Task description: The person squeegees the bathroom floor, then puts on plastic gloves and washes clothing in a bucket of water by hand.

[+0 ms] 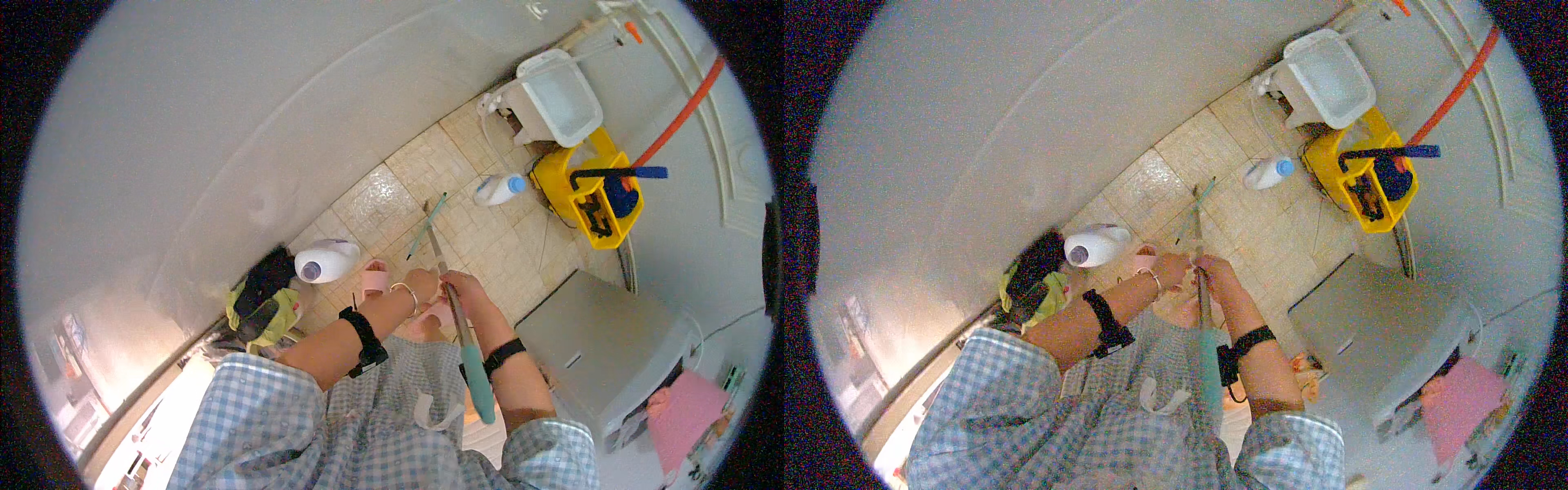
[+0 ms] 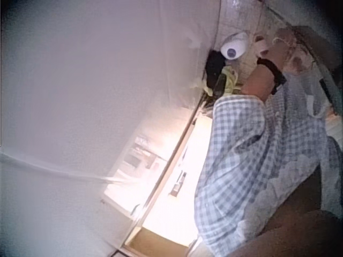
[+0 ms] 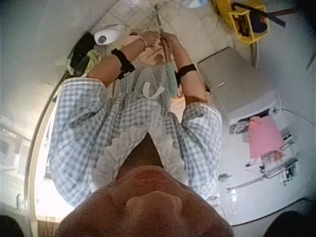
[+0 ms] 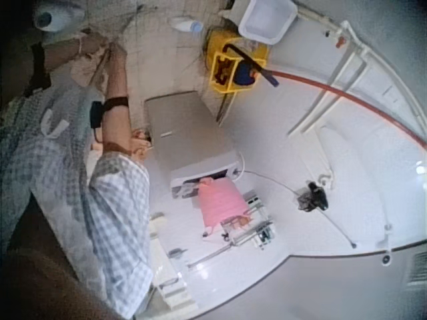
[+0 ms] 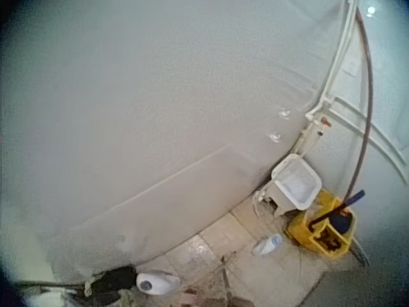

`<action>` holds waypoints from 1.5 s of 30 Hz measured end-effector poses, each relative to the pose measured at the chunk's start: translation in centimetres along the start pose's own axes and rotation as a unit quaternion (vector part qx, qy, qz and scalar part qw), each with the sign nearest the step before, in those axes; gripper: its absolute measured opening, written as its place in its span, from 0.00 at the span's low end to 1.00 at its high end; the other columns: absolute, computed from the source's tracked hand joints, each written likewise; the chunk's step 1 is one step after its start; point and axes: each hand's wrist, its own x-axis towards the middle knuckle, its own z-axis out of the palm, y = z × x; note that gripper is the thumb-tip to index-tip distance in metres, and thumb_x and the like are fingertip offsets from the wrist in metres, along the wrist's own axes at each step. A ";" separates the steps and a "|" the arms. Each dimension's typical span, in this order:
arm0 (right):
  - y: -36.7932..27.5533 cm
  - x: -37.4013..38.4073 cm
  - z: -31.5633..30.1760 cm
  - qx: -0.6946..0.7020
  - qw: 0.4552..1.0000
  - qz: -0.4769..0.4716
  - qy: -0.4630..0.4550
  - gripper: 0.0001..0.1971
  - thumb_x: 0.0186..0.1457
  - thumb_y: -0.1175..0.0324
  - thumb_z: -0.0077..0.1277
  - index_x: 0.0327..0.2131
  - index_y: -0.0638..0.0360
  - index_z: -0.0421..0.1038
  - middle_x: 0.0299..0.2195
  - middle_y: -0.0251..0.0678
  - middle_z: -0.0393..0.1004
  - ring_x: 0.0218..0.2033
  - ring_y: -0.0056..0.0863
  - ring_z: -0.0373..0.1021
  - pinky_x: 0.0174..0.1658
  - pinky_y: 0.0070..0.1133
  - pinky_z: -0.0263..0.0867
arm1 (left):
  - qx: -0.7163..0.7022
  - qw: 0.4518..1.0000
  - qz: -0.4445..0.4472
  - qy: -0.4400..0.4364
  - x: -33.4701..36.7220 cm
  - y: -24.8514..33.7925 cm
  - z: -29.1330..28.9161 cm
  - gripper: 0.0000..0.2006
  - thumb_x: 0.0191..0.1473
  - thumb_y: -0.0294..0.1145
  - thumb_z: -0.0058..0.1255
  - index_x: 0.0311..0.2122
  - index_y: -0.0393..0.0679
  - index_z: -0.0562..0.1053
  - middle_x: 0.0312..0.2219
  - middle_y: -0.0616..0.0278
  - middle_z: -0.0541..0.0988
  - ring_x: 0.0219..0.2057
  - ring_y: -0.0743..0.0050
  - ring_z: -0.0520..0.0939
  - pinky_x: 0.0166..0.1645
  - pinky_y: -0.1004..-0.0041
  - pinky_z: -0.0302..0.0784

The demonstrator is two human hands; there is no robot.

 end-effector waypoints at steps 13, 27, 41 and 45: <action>-0.3 0.8 -3.6 -0.120 0.953 0.083 -0.267 0.17 0.47 0.72 0.41 0.44 0.59 0.59 0.25 0.32 0.66 0.24 0.18 0.64 0.25 0.15 0.62 | -0.639 0.742 -0.172 0.113 6.3 -5.4 6.8 0.13 0.50 0.35 0.34 0.30 0.35 0.65 0.23 0.50 0.70 0.24 0.56 0.74 0.22 0.64 0.70; -3.0 4.0 -5.4 -0.384 0.896 0.076 -0.208 0.08 0.49 0.62 0.40 0.28 0.55 0.64 0.15 0.28 0.64 0.12 0.17 0.59 0.13 0.16 0.54 | 0.443 0.890 0.022 0.103 6.7 -3.5 5.3 0.08 0.40 0.36 0.46 0.22 0.43 0.73 0.21 0.60 0.74 0.24 0.68 0.75 0.28 0.71 0.71; -6.3 -3.3 -7.8 -0.340 0.935 0.069 -0.072 0.11 0.50 0.64 0.38 0.38 0.52 0.63 0.15 0.26 0.61 0.13 0.17 0.58 0.15 0.16 0.55 | 0.176 0.973 0.043 0.142 14.4 4.5 11.3 0.05 0.36 0.28 0.51 0.21 0.38 0.73 0.20 0.57 0.75 0.23 0.71 0.76 0.25 0.73 0.71; -5.2 -5.6 -7.8 -0.392 0.904 0.146 -0.091 0.12 0.50 0.63 0.39 0.39 0.52 0.62 0.17 0.26 0.63 0.15 0.17 0.59 0.16 0.15 0.55 | -0.419 0.873 -0.235 0.081 10.0 3.6 13.3 0.05 0.34 0.27 0.53 0.21 0.40 0.74 0.23 0.57 0.76 0.24 0.67 0.76 0.28 0.73 0.71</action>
